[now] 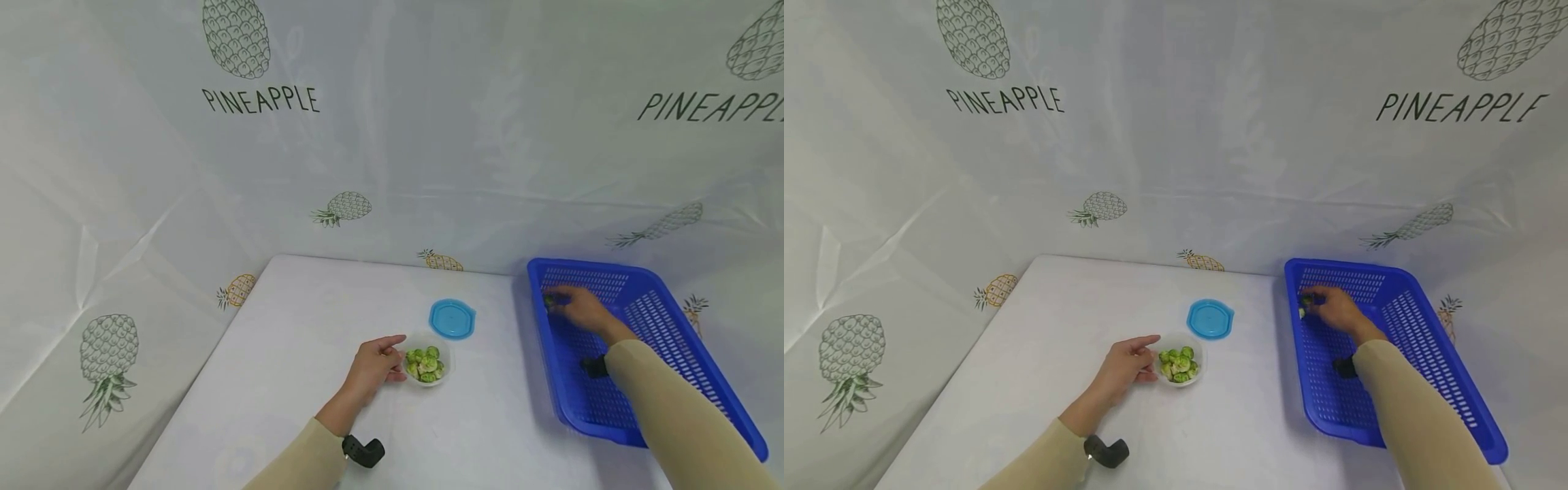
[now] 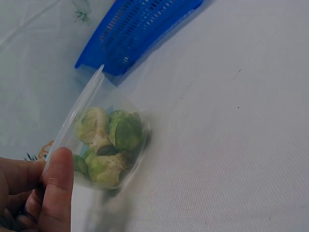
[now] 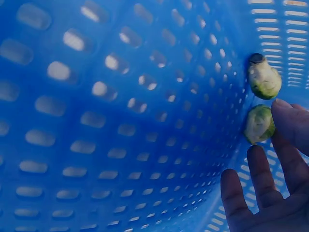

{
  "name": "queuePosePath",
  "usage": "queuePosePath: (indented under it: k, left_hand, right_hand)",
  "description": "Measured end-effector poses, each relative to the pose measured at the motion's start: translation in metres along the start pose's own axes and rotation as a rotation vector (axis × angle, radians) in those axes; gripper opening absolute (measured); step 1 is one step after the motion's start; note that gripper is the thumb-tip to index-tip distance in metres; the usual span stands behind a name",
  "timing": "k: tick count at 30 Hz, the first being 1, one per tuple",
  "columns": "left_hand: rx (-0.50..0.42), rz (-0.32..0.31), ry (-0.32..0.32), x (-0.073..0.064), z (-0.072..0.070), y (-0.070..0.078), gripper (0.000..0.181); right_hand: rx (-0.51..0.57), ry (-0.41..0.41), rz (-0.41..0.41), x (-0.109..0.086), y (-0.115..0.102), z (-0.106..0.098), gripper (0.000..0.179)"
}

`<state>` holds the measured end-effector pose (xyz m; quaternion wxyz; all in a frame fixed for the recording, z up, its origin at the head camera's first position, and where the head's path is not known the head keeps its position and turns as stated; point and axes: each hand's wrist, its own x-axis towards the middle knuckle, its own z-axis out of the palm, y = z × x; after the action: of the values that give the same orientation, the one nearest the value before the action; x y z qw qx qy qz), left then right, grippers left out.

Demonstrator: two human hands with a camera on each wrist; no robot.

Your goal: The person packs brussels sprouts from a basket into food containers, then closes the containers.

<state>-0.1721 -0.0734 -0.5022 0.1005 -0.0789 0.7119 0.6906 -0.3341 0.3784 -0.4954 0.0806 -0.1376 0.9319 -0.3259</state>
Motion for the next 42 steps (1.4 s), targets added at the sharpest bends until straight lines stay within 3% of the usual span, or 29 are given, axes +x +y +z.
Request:
queuePosePath:
  k: [15,27,35,42]
  left_hand:
    - [-0.007,0.014,-0.022,-0.004,0.0,0.002,0.042]
    - [-0.001,0.012,-0.037,-0.006,0.001,0.003,0.042]
    - [0.002,0.018,-0.033,-0.006,0.001,0.001,0.043]
    - [0.002,0.012,-0.021,-0.006,0.0,0.001,0.043]
  right_hand:
    - [0.012,-0.015,0.003,-0.017,0.007,-0.003,0.05]
    - [-0.045,0.06,0.063,-0.028,0.017,-0.007,0.03]
    - [-0.073,0.094,0.075,-0.036,0.009,-0.014,0.035]
    - [-0.026,0.13,0.068,-0.04,-0.002,-0.019,0.032]
